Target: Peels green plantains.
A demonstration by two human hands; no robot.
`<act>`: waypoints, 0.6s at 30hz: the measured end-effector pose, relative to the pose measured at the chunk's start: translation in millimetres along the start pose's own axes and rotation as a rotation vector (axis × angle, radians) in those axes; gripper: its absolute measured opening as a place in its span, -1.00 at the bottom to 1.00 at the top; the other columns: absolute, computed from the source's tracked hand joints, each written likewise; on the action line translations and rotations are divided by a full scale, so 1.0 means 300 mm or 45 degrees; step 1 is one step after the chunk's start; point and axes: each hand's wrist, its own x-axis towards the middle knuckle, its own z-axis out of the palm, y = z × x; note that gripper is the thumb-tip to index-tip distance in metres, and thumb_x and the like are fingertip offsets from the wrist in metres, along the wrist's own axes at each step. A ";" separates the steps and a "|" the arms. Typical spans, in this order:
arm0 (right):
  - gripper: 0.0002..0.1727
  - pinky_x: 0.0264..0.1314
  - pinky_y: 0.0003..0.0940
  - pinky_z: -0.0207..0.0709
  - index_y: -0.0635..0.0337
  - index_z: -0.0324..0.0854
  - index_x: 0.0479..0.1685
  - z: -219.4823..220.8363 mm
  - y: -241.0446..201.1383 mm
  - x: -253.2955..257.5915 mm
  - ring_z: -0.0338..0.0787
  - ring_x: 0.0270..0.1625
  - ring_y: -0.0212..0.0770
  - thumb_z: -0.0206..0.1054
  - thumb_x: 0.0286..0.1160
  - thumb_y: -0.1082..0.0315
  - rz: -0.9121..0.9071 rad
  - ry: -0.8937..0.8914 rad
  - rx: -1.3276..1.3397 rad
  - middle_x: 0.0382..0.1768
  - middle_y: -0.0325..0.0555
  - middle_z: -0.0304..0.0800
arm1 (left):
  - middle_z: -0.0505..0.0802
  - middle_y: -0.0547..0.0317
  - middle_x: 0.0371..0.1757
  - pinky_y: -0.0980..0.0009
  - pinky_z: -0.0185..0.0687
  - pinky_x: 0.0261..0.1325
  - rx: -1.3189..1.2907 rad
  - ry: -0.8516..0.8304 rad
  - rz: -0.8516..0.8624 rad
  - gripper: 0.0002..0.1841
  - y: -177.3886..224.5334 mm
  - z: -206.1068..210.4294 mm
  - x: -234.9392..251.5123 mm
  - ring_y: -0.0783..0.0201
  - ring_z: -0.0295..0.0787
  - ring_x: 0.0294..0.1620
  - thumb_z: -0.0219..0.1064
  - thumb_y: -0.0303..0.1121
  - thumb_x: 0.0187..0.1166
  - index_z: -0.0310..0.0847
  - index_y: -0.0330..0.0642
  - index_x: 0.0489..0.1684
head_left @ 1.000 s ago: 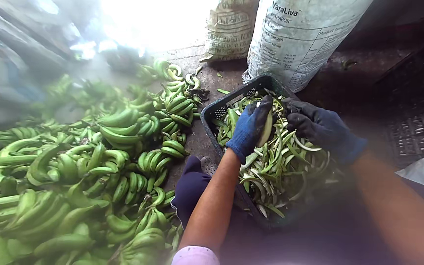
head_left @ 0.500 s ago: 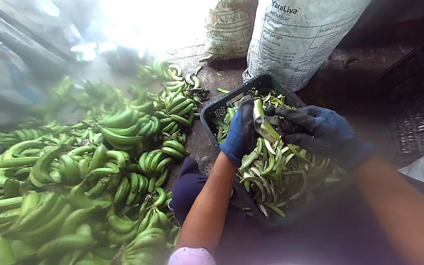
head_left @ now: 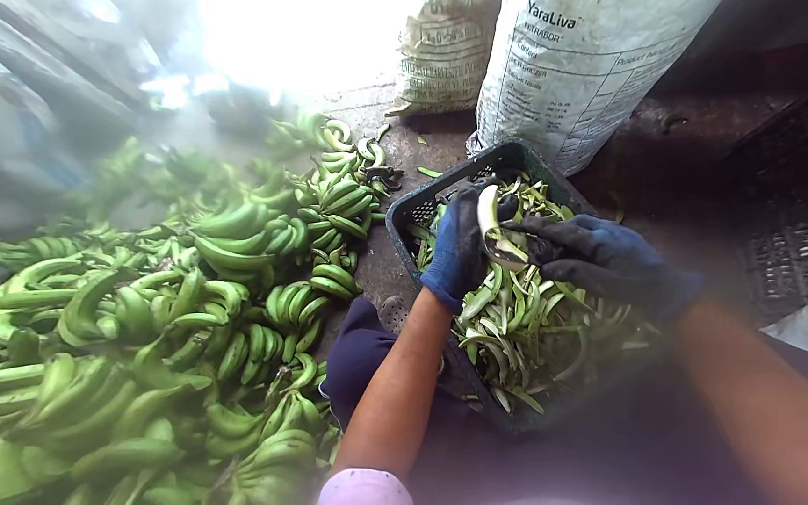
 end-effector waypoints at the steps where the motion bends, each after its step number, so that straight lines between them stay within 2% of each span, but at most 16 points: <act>1: -0.37 0.31 -0.05 0.60 -0.15 0.54 0.61 0.005 0.006 0.015 0.73 0.25 -0.16 0.27 0.57 -0.12 0.058 0.019 0.021 0.22 -0.12 0.77 | 0.72 0.04 0.22 0.43 0.59 0.29 0.077 -0.052 0.015 -0.53 0.007 0.007 -0.010 0.43 0.65 0.16 -0.23 -0.27 0.85 0.45 -0.36 0.46; 2: -0.40 0.36 0.04 0.56 -0.09 0.54 0.61 0.002 0.012 0.033 0.72 0.28 -0.06 0.28 0.59 -0.04 0.127 0.050 0.041 0.23 -0.02 0.76 | 0.71 -0.02 0.30 0.41 0.55 0.36 0.161 -0.091 0.029 -0.52 0.018 0.011 -0.018 0.41 0.63 0.24 -0.23 -0.30 0.86 0.44 -0.38 0.49; 3: -0.41 0.40 0.10 0.53 -0.11 0.50 0.65 -0.010 0.027 0.046 0.71 0.33 -0.01 0.28 0.64 -0.01 0.236 0.062 0.037 0.28 0.02 0.75 | 0.71 0.00 0.28 0.41 0.56 0.35 0.232 -0.082 0.015 -0.54 0.030 0.008 -0.019 0.42 0.64 0.23 -0.22 -0.30 0.88 0.46 -0.35 0.49; 5: -0.43 0.42 0.22 0.53 -0.28 0.42 0.70 -0.047 0.077 0.053 0.74 0.34 0.01 0.16 0.73 -0.10 0.564 -0.042 -0.043 0.31 -0.03 0.75 | 0.74 0.00 0.32 0.31 0.59 0.40 0.344 0.005 0.021 -0.55 0.030 -0.046 -0.003 0.36 0.67 0.28 -0.16 -0.27 0.88 0.48 -0.29 0.51; 7: -0.49 0.23 0.40 0.53 -0.29 0.54 0.57 -0.079 0.098 0.044 0.79 0.18 0.16 0.08 0.76 -0.18 0.880 -0.189 -0.116 0.15 0.06 0.83 | 0.74 0.01 0.36 0.20 0.60 0.44 0.467 0.165 -0.006 -0.53 0.018 -0.128 0.031 0.29 0.68 0.34 -0.11 -0.17 0.87 0.45 -0.20 0.56; 9: -0.47 0.19 0.48 0.51 -0.31 0.57 0.50 -0.088 0.076 0.038 0.79 0.18 0.22 0.11 0.70 -0.26 1.007 -0.165 -0.115 0.12 0.10 0.83 | 0.68 0.03 0.49 0.13 0.49 0.55 0.616 0.284 -0.049 -0.47 0.005 -0.187 0.061 0.24 0.60 0.48 -0.14 -0.06 0.86 0.37 -0.09 0.67; 11: -0.44 0.20 0.32 0.59 -0.34 0.56 0.53 -0.076 0.007 0.046 0.82 0.15 0.03 0.36 0.56 -0.18 0.927 0.061 0.050 0.14 -0.03 0.85 | 0.66 -0.07 0.49 0.04 0.52 0.49 0.620 0.329 -0.090 -0.46 -0.013 -0.179 0.077 0.13 0.63 0.44 -0.08 -0.08 0.85 0.26 -0.08 0.75; 12: -0.37 0.23 0.18 0.64 -0.27 0.52 0.60 -0.060 -0.031 0.053 0.83 0.16 -0.08 0.47 0.50 -0.07 0.813 0.149 0.147 0.18 -0.09 0.84 | 0.66 -0.08 0.49 0.03 0.57 0.44 0.581 0.298 -0.123 -0.45 -0.020 -0.152 0.076 0.11 0.66 0.40 -0.05 -0.08 0.86 0.19 -0.06 0.79; 13: -0.31 0.23 0.01 0.71 -0.19 0.47 0.63 -0.031 -0.060 0.058 0.84 0.13 -0.21 0.52 0.44 0.02 0.665 0.204 0.214 0.19 -0.16 0.84 | 0.70 -0.08 0.42 0.05 0.69 0.30 0.485 0.255 -0.150 -0.45 -0.030 -0.114 0.067 0.13 0.73 0.28 -0.02 -0.08 0.85 0.19 -0.04 0.78; 14: -0.27 0.22 -0.05 0.74 -0.11 0.47 0.63 0.010 -0.080 0.063 0.84 0.11 -0.25 0.55 0.39 0.06 0.536 0.234 0.236 0.18 -0.19 0.84 | 0.72 -0.06 0.35 0.06 0.75 0.19 0.363 0.175 -0.165 -0.47 -0.036 -0.069 0.045 0.15 0.76 0.18 0.01 -0.11 0.84 0.21 -0.05 0.76; 15: -0.28 0.18 0.02 0.75 -0.06 0.50 0.60 0.056 -0.096 0.062 0.86 0.09 -0.21 0.59 0.36 0.11 0.466 0.254 0.226 0.16 -0.15 0.86 | 0.72 -0.02 0.28 0.10 0.80 0.08 0.295 0.049 -0.169 -0.50 -0.044 -0.030 0.014 0.19 0.78 0.08 0.00 -0.13 0.85 0.22 -0.05 0.71; 16: -0.34 0.16 0.08 0.74 -0.05 0.57 0.53 0.105 -0.099 0.052 0.87 0.07 -0.17 0.61 0.34 0.17 0.470 0.267 0.220 0.13 -0.13 0.87 | 0.74 0.03 0.25 0.12 0.78 0.02 0.325 -0.078 -0.162 -0.54 -0.056 -0.004 -0.018 0.21 0.77 0.04 0.00 -0.14 0.84 0.28 -0.03 0.65; 17: -0.36 0.16 0.05 0.74 -0.04 0.58 0.52 0.143 -0.086 0.033 0.87 0.07 -0.18 0.59 0.35 0.24 0.526 0.265 0.272 0.12 -0.14 0.88 | 0.72 0.03 0.34 0.08 0.75 0.09 0.395 -0.206 -0.151 -0.56 -0.069 0.013 -0.030 0.19 0.76 0.11 0.01 -0.18 0.85 0.32 -0.04 0.64; 18: -0.39 0.14 -0.08 0.76 -0.05 0.58 0.52 0.155 -0.069 0.010 0.87 0.02 -0.25 0.57 0.39 0.28 0.635 0.250 0.412 0.08 -0.18 0.89 | 0.67 0.01 0.46 0.05 0.74 0.17 0.411 -0.312 -0.178 -0.53 -0.072 0.026 -0.026 0.15 0.75 0.20 0.02 -0.23 0.85 0.30 -0.08 0.70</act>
